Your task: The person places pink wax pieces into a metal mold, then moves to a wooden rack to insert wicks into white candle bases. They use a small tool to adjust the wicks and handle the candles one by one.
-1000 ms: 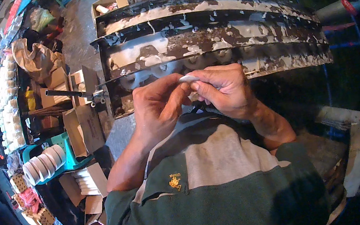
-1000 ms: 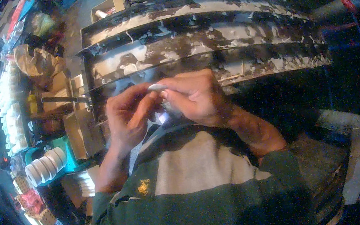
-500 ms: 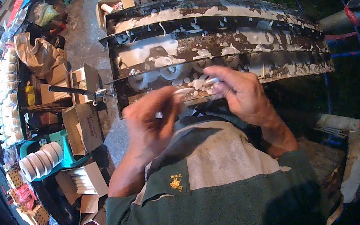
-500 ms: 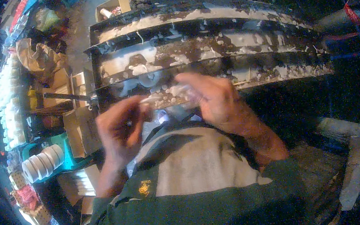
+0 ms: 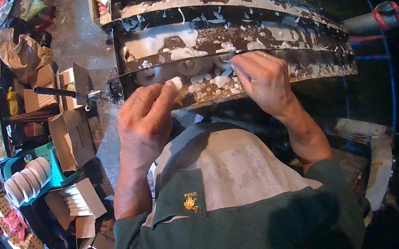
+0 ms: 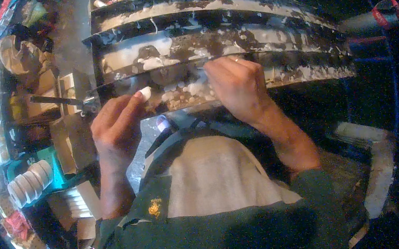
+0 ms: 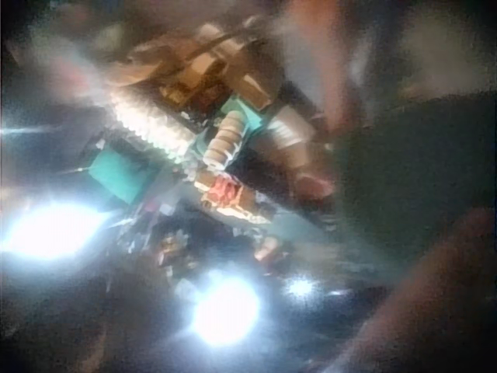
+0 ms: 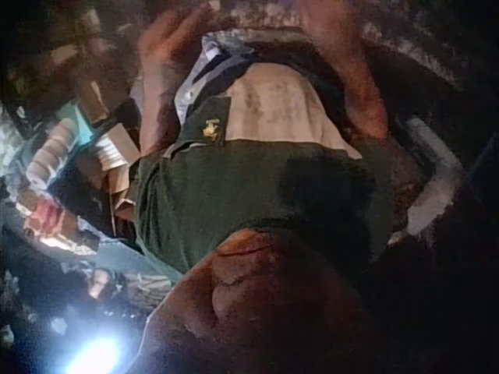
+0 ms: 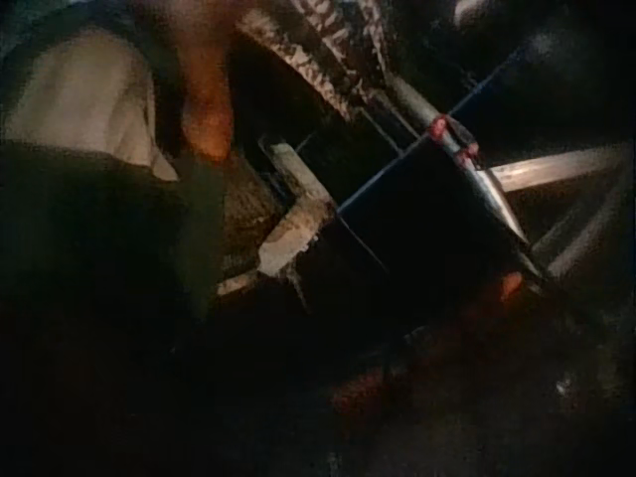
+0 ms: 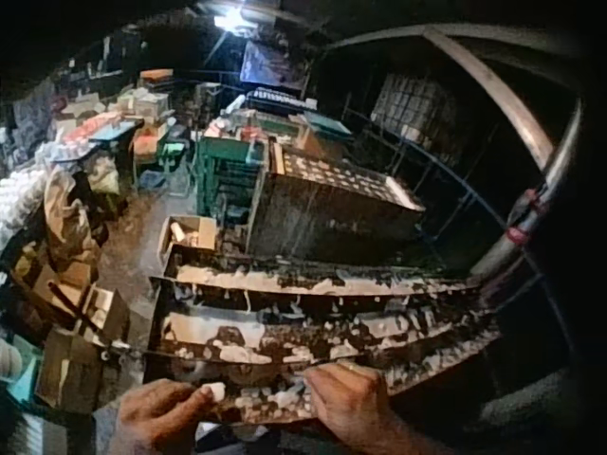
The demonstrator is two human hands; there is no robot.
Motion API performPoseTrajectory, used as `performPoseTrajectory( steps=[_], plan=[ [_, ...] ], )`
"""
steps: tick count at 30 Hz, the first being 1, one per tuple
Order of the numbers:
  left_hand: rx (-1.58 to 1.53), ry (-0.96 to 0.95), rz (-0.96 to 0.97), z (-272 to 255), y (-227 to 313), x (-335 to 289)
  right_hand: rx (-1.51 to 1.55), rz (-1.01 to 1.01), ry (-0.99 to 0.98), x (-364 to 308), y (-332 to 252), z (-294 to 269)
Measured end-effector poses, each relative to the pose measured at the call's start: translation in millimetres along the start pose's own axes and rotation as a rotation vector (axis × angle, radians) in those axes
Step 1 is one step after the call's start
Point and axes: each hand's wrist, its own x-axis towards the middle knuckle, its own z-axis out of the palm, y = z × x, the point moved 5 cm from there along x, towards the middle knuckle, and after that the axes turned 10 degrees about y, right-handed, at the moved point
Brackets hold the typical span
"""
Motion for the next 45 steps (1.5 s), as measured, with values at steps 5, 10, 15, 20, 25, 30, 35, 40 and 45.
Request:
performPoseTrajectory(
  steps=[5,10,15,20,25,30,35,40,45],
  plan=[
    [0.005,-0.002,0.015,1,0,-1,-0.034,0.004,-0.021,-1,0,2],
    [0.033,-0.039,0.010,2,0,-1,-0.014,0.034,0.018,-13,-2,-7],
    [0.032,-0.080,0.002,3,3,1,-0.071,0.053,-0.109,-14,-2,-5],
    [0.057,-0.095,-0.002,4,2,0,-0.104,0.043,-0.169,-11,1,-1],
    [0.059,-0.084,-0.001,4,3,2,-0.058,0.042,-0.189,-9,-2,-2],
    [0.064,-0.085,-0.013,4,4,3,-0.098,0.031,-0.244,-3,-3,0],
    [-0.024,-0.107,-0.079,1,7,3,0.125,0.104,-0.059,-11,-9,-21],
    [-0.234,-0.109,-0.147,4,26,9,0.562,0.083,-0.003,-15,-37,-16],
    [-0.316,-0.094,-0.210,14,36,12,0.721,0.164,0.072,-18,-43,-1]
  ],
)
